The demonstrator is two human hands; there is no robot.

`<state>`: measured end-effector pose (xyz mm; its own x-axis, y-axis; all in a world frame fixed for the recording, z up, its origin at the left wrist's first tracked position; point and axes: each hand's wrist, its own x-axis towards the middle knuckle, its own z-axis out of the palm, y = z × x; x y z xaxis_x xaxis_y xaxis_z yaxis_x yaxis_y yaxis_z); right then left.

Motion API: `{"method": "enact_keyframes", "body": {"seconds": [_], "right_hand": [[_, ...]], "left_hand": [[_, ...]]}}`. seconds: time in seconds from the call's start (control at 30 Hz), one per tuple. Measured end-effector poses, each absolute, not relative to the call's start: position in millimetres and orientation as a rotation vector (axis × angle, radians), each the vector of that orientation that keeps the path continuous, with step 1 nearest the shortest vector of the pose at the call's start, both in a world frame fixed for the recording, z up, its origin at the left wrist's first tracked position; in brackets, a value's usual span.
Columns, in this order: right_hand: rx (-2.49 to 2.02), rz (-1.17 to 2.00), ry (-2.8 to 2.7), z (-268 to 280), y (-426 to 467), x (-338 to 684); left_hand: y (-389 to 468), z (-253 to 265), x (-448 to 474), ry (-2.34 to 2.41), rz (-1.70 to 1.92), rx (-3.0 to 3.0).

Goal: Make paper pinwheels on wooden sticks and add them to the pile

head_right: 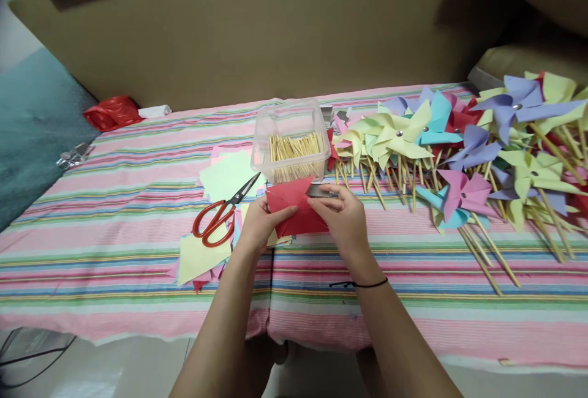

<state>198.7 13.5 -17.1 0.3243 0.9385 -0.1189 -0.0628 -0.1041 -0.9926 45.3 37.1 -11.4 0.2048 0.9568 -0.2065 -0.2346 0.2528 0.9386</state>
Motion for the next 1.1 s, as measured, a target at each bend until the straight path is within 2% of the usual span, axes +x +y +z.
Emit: {"method": "enact_keyframes", "body": {"seconds": [0.2,0.43,0.6,0.7,0.9,1.1], "right_hand": [[-1.342,0.979,-0.932,-15.1,11.2,195.2],[-1.463,0.450,-1.334,-13.4,6.7,189.4],[-1.439,0.310,-1.614,-10.4,4.6,188.5],[-1.405,0.469,-1.418,-9.1,4.9,188.4],[-1.318,1.096,-0.957,-15.5,14.1,194.9],[-1.270,1.222,-0.918,-17.0,16.6,193.1]], "left_hand": [[37.3,-11.9,48.2,1.088,1.049,0.898],[37.3,-15.8,55.0,1.139,1.126,0.791],[37.7,-15.3,53.4,1.154,1.164,0.747],[37.7,-12.1,50.7,1.117,1.164,0.739],[38.2,-5.9,45.6,1.094,1.102,0.808],[37.4,-5.6,39.9,1.070,1.034,0.908]]}}
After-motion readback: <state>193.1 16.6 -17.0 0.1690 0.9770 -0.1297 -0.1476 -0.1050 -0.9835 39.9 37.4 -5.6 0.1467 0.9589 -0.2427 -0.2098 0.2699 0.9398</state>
